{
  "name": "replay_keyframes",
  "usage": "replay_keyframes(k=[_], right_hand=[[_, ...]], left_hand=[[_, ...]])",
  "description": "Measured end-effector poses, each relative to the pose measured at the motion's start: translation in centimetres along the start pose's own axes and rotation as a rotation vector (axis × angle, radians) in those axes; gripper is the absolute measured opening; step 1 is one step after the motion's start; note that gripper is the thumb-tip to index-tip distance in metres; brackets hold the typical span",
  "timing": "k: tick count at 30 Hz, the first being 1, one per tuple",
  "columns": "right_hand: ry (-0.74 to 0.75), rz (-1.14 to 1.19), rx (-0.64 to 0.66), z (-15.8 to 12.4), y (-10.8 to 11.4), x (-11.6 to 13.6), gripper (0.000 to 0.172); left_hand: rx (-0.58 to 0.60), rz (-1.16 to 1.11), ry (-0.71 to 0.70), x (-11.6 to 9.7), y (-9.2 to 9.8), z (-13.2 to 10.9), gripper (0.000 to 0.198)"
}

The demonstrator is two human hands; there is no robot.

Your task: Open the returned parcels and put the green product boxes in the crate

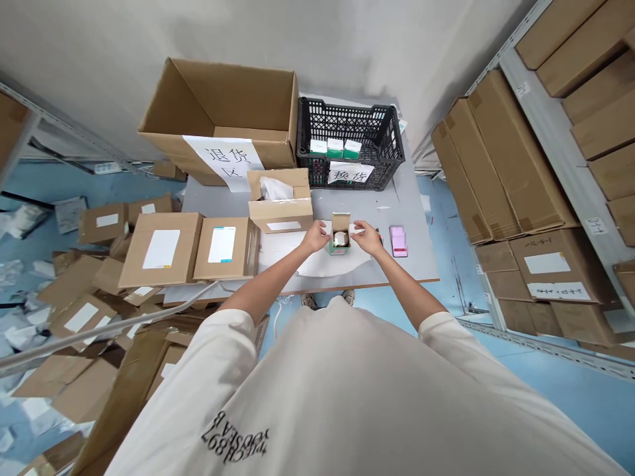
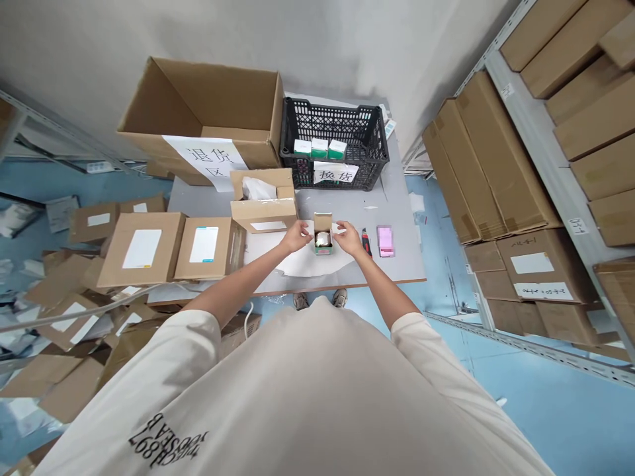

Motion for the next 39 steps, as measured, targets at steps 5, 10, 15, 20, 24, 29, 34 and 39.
replay_keyframes(k=[5, 10, 15, 20, 24, 29, 34, 39], right_hand=[[-0.032, 0.014, 0.068, -0.4, -1.7, 0.5, 0.059], [0.070, 0.112, 0.094, -0.6, -1.3, 1.2, 0.038], [0.095, 0.075, 0.115, -1.3, -0.6, 0.8, 0.035], [0.153, 0.116, 0.176, -2.3, -1.0, 0.3, 0.036], [0.217, 0.077, 0.205, -2.6, -1.5, -0.2, 0.036], [0.267, 0.010, 0.200, -2.6, -1.8, -0.3, 0.031], [0.307, -0.163, 0.230, -3.3, -2.0, 0.2, 0.030], [0.406, -0.445, 0.259, -3.8, -2.6, 1.8, 0.040]], left_hand=[[-0.068, 0.084, -0.069, -1.5, -0.6, -0.1, 0.047], [-0.057, 0.038, -0.124, -2.0, -0.7, -0.5, 0.038], [0.029, -0.079, -0.084, -1.4, -0.4, -0.6, 0.021], [0.079, -0.023, -0.204, -1.5, -0.6, -1.2, 0.020], [0.141, 0.008, -0.324, -1.5, -1.4, -1.5, 0.040], [0.133, 0.105, -0.381, -1.3, -2.0, -1.1, 0.037], [0.137, 0.188, -0.423, -1.1, -2.4, -1.0, 0.037], [0.165, 0.245, -0.473, -1.2, -2.5, -0.9, 0.038]])
Point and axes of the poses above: each hand's wrist, its own z-axis towards the middle knuckle, its own y-axis out of the back of the hand, x = y × z, the point moved 9 cm from there along z, towards the middle knuckle, and after that the axes turned 3 degrees about y, right-handed, at the moved point
